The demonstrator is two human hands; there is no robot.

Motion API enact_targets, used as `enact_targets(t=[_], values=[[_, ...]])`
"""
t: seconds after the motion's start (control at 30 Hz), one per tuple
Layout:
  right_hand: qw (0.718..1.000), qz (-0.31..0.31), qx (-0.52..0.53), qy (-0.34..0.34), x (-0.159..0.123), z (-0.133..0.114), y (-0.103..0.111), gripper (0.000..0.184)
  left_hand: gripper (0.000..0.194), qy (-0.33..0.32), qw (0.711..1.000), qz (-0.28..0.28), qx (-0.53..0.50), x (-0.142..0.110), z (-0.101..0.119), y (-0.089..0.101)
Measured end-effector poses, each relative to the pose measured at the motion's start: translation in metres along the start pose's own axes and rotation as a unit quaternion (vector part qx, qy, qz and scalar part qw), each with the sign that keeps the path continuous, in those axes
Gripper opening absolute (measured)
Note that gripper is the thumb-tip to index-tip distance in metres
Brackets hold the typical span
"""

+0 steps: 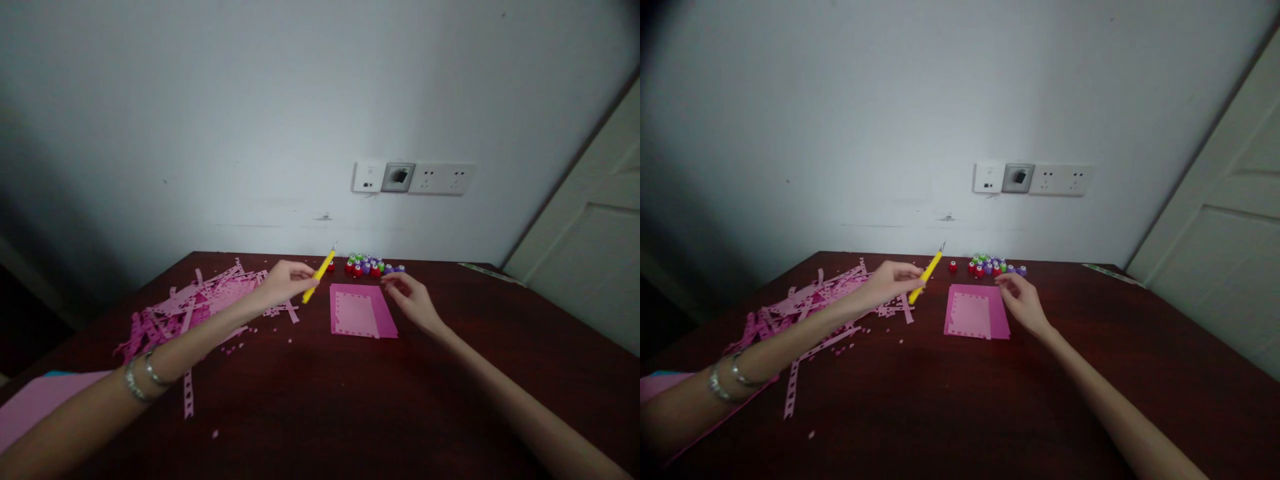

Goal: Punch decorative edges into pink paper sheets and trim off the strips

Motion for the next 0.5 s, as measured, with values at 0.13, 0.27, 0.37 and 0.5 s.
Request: enact_targets(t=[0.13,0.27,0.37,0.5], values=[[0.954,-0.183,0.212,-0.110,-0.024,-0.058,-0.059,0.033,0.022,-0.030,0.993,-0.033,-0.113,0.001,-0.014,-0.058],[0.892,-0.248,0.321,-0.199,-0.049,-0.079,-0.090,0.033,0.023,-0.071,0.991,-0.054,-0.102,0.002,-0.011,-0.086],[0.896,-0.204,0.322,-0.226,-0.046,-0.063,-0.085,0.029,0.022,-0.106,0.991,-0.068,-0.037,0.005,-0.003,-0.095],[0.904,-0.122,0.340,-0.230,-0.031,-0.030,-0.060,0.033,0.027,-0.182,0.967,-0.036,0.174,0.010,0.003,-0.095]])
Point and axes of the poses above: each hand's wrist, its own x-axis towards the middle knuckle, its own y-axis out of the back of the hand, z = x × y, the point moved 10 cm from there along x, towards the middle knuckle, and after that the axes turned 9 degrees about -x, right-handed, at the moved point
